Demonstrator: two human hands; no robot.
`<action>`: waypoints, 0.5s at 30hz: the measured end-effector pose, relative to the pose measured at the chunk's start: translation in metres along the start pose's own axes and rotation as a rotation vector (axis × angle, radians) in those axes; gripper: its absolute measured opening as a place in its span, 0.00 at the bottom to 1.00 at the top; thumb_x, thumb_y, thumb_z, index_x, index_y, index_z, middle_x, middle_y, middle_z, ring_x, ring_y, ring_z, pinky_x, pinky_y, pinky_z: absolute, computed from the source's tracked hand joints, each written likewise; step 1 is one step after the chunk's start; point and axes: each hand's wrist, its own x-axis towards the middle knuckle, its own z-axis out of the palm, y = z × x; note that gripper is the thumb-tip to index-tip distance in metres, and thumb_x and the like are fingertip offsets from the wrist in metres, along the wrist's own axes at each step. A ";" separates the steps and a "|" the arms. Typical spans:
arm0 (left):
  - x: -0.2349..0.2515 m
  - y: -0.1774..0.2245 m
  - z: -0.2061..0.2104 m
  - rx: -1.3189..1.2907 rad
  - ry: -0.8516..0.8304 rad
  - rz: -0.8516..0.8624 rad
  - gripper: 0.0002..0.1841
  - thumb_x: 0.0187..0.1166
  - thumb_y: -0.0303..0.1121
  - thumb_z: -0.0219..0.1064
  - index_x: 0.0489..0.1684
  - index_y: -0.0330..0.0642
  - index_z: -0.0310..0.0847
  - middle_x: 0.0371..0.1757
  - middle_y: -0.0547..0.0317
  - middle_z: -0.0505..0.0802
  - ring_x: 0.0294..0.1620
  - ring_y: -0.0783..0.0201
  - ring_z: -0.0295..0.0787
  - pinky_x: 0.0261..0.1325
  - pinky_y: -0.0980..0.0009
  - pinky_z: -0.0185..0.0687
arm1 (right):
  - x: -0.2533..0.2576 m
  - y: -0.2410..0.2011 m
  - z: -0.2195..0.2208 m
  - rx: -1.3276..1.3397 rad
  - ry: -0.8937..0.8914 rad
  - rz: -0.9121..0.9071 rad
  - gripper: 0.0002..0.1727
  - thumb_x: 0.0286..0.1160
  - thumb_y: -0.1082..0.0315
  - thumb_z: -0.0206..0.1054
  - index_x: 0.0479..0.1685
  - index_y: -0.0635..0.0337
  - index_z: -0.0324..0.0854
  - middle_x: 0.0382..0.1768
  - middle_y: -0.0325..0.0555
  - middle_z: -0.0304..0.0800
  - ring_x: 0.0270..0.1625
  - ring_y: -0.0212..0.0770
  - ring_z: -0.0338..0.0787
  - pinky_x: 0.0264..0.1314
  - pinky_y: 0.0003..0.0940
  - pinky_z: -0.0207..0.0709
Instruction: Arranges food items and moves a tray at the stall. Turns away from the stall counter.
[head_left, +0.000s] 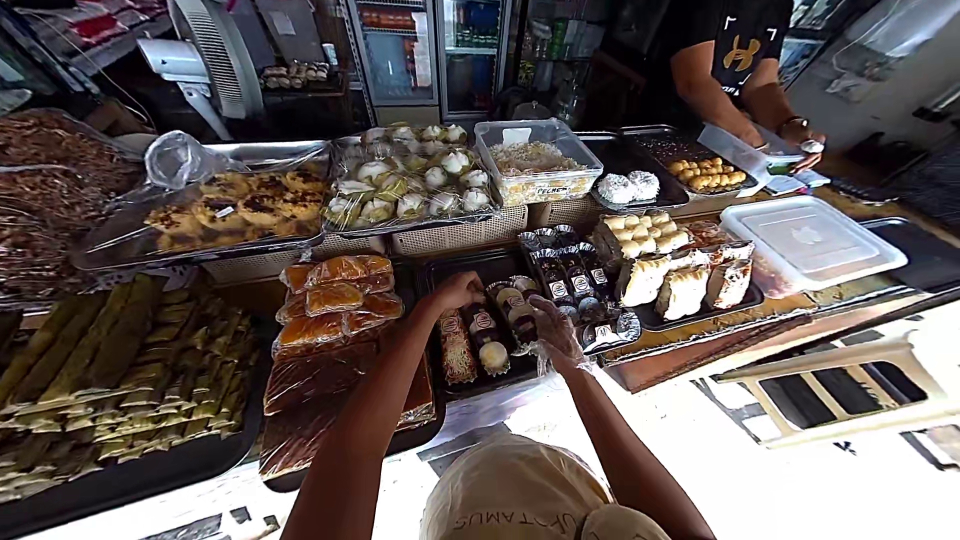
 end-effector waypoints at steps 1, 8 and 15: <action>0.000 -0.001 -0.001 0.010 -0.008 0.004 0.14 0.85 0.19 0.57 0.65 0.25 0.79 0.61 0.29 0.86 0.67 0.37 0.82 0.74 0.44 0.72 | -0.005 0.000 0.006 -0.110 0.017 -0.009 0.22 0.90 0.72 0.51 0.77 0.69 0.75 0.68 0.65 0.85 0.70 0.52 0.86 0.76 0.46 0.73; 0.003 -0.010 -0.008 0.038 -0.060 0.074 0.17 0.88 0.18 0.48 0.66 0.28 0.80 0.64 0.32 0.87 0.69 0.40 0.83 0.77 0.48 0.71 | -0.021 -0.027 0.017 -0.689 -0.151 0.056 0.25 0.90 0.70 0.49 0.83 0.61 0.71 0.68 0.65 0.86 0.73 0.63 0.84 0.79 0.55 0.71; 0.008 0.011 -0.018 0.095 -0.098 -0.086 0.18 0.92 0.24 0.49 0.74 0.27 0.74 0.70 0.29 0.83 0.74 0.38 0.78 0.79 0.47 0.67 | -0.019 -0.005 0.004 -0.665 -0.116 -0.083 0.20 0.84 0.74 0.56 0.71 0.63 0.83 0.66 0.64 0.87 0.71 0.62 0.85 0.78 0.55 0.72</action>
